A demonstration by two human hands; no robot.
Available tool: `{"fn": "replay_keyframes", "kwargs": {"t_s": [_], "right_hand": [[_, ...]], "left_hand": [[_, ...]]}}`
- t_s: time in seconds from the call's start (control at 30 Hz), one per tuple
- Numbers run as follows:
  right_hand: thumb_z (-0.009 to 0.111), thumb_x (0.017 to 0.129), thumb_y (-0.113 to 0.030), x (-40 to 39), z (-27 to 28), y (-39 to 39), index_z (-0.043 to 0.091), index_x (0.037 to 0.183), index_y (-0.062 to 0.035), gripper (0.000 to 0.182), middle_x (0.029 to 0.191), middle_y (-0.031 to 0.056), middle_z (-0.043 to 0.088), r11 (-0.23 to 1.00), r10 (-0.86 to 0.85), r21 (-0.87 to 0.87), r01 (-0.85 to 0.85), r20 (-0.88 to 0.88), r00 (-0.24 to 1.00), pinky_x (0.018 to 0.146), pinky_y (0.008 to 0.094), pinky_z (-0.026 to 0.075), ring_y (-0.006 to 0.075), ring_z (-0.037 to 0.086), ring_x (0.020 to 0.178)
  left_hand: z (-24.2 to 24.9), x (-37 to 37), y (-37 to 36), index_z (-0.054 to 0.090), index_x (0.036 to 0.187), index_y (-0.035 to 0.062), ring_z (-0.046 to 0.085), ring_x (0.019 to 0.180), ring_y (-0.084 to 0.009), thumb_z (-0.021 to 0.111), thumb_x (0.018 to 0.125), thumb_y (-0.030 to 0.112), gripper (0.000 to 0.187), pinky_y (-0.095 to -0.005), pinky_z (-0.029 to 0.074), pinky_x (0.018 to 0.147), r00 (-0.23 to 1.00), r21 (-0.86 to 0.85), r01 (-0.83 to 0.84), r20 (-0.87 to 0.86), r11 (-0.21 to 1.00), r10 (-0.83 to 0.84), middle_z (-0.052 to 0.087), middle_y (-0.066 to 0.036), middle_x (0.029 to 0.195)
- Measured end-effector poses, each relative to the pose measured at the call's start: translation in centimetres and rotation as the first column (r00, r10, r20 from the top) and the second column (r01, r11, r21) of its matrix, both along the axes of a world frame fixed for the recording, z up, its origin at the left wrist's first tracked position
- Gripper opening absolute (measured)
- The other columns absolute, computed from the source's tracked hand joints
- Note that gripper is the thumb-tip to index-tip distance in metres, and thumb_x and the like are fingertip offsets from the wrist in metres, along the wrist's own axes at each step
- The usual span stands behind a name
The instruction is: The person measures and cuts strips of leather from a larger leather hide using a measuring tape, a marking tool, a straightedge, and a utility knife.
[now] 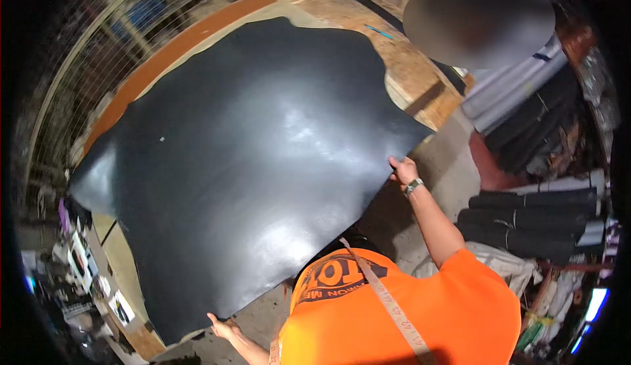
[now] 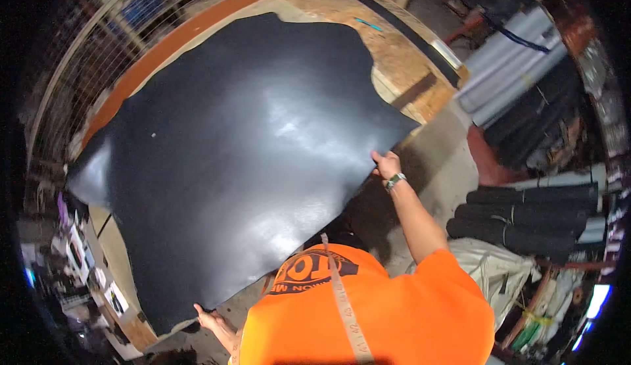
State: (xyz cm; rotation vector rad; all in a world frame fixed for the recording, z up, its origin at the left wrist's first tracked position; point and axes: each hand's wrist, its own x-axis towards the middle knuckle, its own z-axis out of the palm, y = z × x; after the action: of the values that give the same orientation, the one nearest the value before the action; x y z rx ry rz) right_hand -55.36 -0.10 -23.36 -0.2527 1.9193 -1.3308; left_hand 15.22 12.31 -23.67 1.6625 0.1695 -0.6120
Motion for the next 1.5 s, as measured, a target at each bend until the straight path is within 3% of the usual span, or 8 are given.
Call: {"fn": "replay_keyframes", "kwargs": {"t_s": [0.13, 0.2, 0.33, 0.5, 0.63, 1.13, 1.3, 1.5], "right_hand": [[0.074, 0.090, -0.025, -0.8, -0.5, 1.5, 0.053, 0.081, -0.0058, 0.030, 0.082, 0.0048, 0.061, 1.000, 0.007, 0.001, -0.007, 0.023, 1.000, 0.056, 0.0351, 0.055, 0.0161, 0.061, 0.068], [0.070, 0.093, -0.023, -0.1, 0.8, 2.9, 0.064, 0.101, -0.0046, 0.021, 0.083, 0.0067, 0.065, 0.998, 0.022, -0.054, -0.016, 0.107, 0.994, 0.058, 0.0345, 0.056, 0.0171, 0.065, 0.075], [0.064, 0.096, -0.025, -8.5, 1.5, 5.2, 0.067, 0.087, 0.0006, 0.027, 0.074, 0.0118, 0.069, 0.789, 0.512, 0.241, -0.565, 0.251, 0.822, 0.053, 0.0321, 0.055, 0.0175, 0.066, 0.062], [0.056, 0.100, -0.031, -24.8, 8.1, -7.1, 0.062, 0.070, -0.0010, 0.043, 0.064, 0.0100, 0.068, 0.806, 0.592, 0.320, -0.498, -0.409, 0.695, 0.047, 0.0322, 0.050, 0.0144, 0.063, 0.048], [0.058, 0.095, -0.029, -35.2, 1.9, -26.4, 0.066, 0.112, -0.0014, 0.033, 0.108, 0.0225, 0.068, 0.932, 0.271, 0.080, -0.352, -0.802, 0.533, 0.091, 0.0465, 0.050, 0.0436, 0.062, 0.105], [0.066, 0.090, -0.022, -42.1, -6.0, -52.0, 0.060, 0.112, 0.0020, 0.033, 0.132, 0.0269, 0.055, 0.814, 0.567, 0.523, -0.253, -0.809, 0.153, 0.101, 0.0581, 0.040, 0.0435, 0.050, 0.125], [0.065, 0.091, -0.023, -41.0, -9.8, -49.2, 0.061, 0.109, 0.0050, 0.033, 0.091, 0.0186, 0.072, 0.924, 0.374, 0.096, -0.370, -0.429, 0.822, 0.083, 0.0414, 0.053, 0.0335, 0.070, 0.085], [0.081, 0.078, -0.032, -35.6, -7.0, -44.9, 0.067, 0.097, 0.0085, 0.046, 0.089, 0.0192, 0.070, 0.960, 0.250, 0.052, -0.276, -0.610, 0.752, 0.076, 0.0379, 0.052, 0.0307, 0.067, 0.083]], "left_hand": [[-2.4, 1.6, 2.5, 0.058, 0.121, -0.0058, 0.065, 0.098, -0.0313, 0.075, 0.089, 0.036, 0.055, -0.0410, 0.055, 0.088, 0.986, -0.062, 0.165, 0.031, 0.984, -0.163, 0.066, -0.018, 0.118], [-5.1, 10.5, 4.4, 0.057, 0.126, -0.0075, 0.064, 0.103, -0.0373, 0.078, 0.083, 0.042, 0.068, -0.0451, 0.051, 0.093, 0.622, -0.053, 0.348, -0.734, 0.936, -0.273, 0.066, -0.022, 0.118], [-3.9, 5.8, 5.9, 0.061, 0.072, 0.0118, 0.041, 0.047, -0.0194, 0.072, 0.075, 0.070, 0.060, -0.0401, 0.042, 0.047, 0.985, 0.717, 0.165, -0.085, 0.678, -0.150, 0.049, -0.001, 0.056], [1.3, -15.4, -2.3, 0.057, 0.123, -0.0099, 0.061, 0.109, -0.0421, 0.078, 0.082, 0.044, 0.071, -0.0484, 0.048, 0.096, 0.225, 0.782, -0.315, 0.611, 0.537, -0.759, 0.064, -0.028, 0.117], [0.0, -37.8, -16.1, 0.049, 0.136, -0.0071, 0.036, 0.137, -0.0430, 0.066, 0.091, 0.035, 0.064, -0.0539, 0.029, 0.113, -0.129, 0.857, 0.255, 0.488, 0.447, -0.863, 0.040, -0.030, 0.145], [-0.2, -53.4, -22.2, 0.028, 0.156, 0.0101, 0.014, 0.151, -0.0378, 0.063, 0.089, 0.049, 0.085, -0.0516, 0.014, 0.122, -0.046, 0.903, 0.183, 0.402, 0.388, -0.915, 0.020, -0.019, 0.162], [-0.2, -53.2, -22.1, 0.032, 0.153, 0.0066, 0.015, 0.151, -0.0382, 0.067, 0.087, 0.048, 0.085, -0.0504, 0.014, 0.122, -0.033, 0.888, 0.193, 0.431, 0.417, -0.902, 0.021, -0.020, 0.162], [2.0, -51.4, -18.6, 0.039, 0.149, 0.0055, 0.016, 0.149, -0.0414, 0.072, 0.085, 0.041, 0.080, -0.0512, 0.017, 0.120, 0.133, 0.854, 0.231, 0.446, 0.465, -0.885, 0.025, -0.022, 0.159]]}}
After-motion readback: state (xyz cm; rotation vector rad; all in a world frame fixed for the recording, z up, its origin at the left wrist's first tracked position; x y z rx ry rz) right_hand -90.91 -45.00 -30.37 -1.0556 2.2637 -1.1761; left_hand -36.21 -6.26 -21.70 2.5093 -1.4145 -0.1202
